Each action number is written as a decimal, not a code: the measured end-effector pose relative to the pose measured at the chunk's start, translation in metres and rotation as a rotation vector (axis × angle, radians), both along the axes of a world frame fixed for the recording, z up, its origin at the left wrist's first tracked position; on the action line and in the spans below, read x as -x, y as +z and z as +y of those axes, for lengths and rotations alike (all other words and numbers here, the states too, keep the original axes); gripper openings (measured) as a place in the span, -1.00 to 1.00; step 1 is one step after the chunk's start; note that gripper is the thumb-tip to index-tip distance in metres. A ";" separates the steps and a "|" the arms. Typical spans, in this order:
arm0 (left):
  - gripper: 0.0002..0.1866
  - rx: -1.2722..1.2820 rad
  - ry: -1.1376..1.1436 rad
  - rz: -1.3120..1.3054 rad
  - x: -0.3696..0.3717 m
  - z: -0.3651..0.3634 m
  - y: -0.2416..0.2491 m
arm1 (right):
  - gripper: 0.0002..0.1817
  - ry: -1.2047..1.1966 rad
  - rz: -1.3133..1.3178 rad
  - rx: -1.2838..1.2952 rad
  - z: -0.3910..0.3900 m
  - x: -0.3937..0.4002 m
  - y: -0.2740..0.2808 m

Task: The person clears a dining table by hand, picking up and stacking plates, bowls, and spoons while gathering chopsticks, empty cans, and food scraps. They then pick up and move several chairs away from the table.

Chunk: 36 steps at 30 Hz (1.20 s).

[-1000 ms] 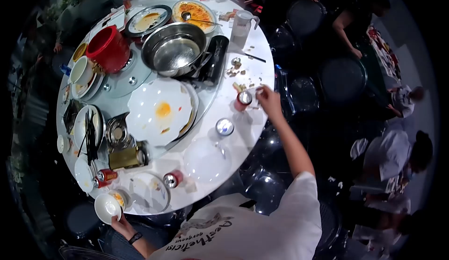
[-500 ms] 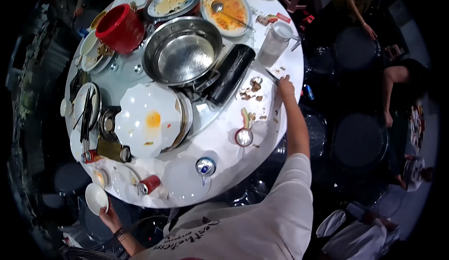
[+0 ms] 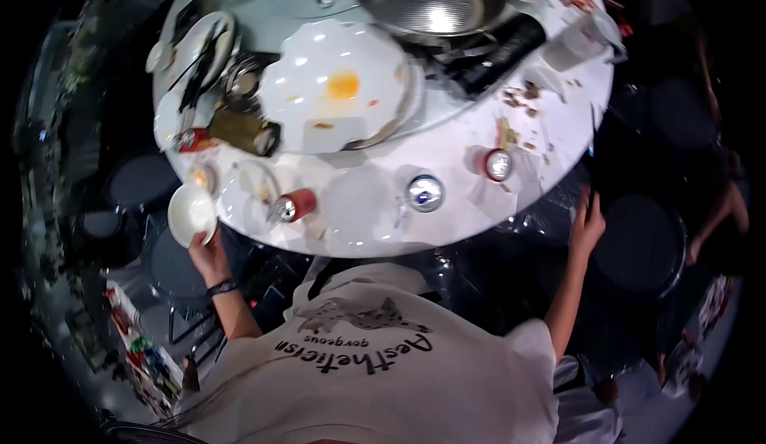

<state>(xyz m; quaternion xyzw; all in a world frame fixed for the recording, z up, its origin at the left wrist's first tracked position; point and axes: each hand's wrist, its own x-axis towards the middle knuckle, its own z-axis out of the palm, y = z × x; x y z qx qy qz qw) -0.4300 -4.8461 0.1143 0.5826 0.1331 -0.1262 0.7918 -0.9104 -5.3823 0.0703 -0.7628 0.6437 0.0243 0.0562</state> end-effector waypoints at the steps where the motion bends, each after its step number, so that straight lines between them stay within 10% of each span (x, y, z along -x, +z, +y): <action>1: -0.38 -0.011 -0.004 -0.010 -0.005 0.010 -0.007 | -0.47 0.039 0.035 -0.021 0.004 -0.027 -0.011; 8: -0.37 -0.034 -0.114 0.000 -0.040 0.061 -0.035 | -0.74 0.344 -0.636 -0.230 0.293 -0.017 -0.039; 15: -0.37 0.013 -0.099 0.022 -0.128 0.114 -0.033 | -0.62 -0.139 -0.618 -0.308 0.367 -0.133 -0.107; 21: -0.37 -0.119 -0.199 0.021 -0.223 0.165 -0.036 | -0.64 -0.534 -1.299 -0.315 0.410 -0.175 -0.087; 30: -0.82 -0.692 -0.568 -0.188 -0.281 0.137 -0.128 | -0.50 -0.414 -0.869 0.285 0.499 -0.178 0.033; 36: -0.63 -0.802 -0.572 -0.292 -0.286 0.146 -0.161 | -0.70 -0.163 -0.773 0.165 0.507 -0.257 0.097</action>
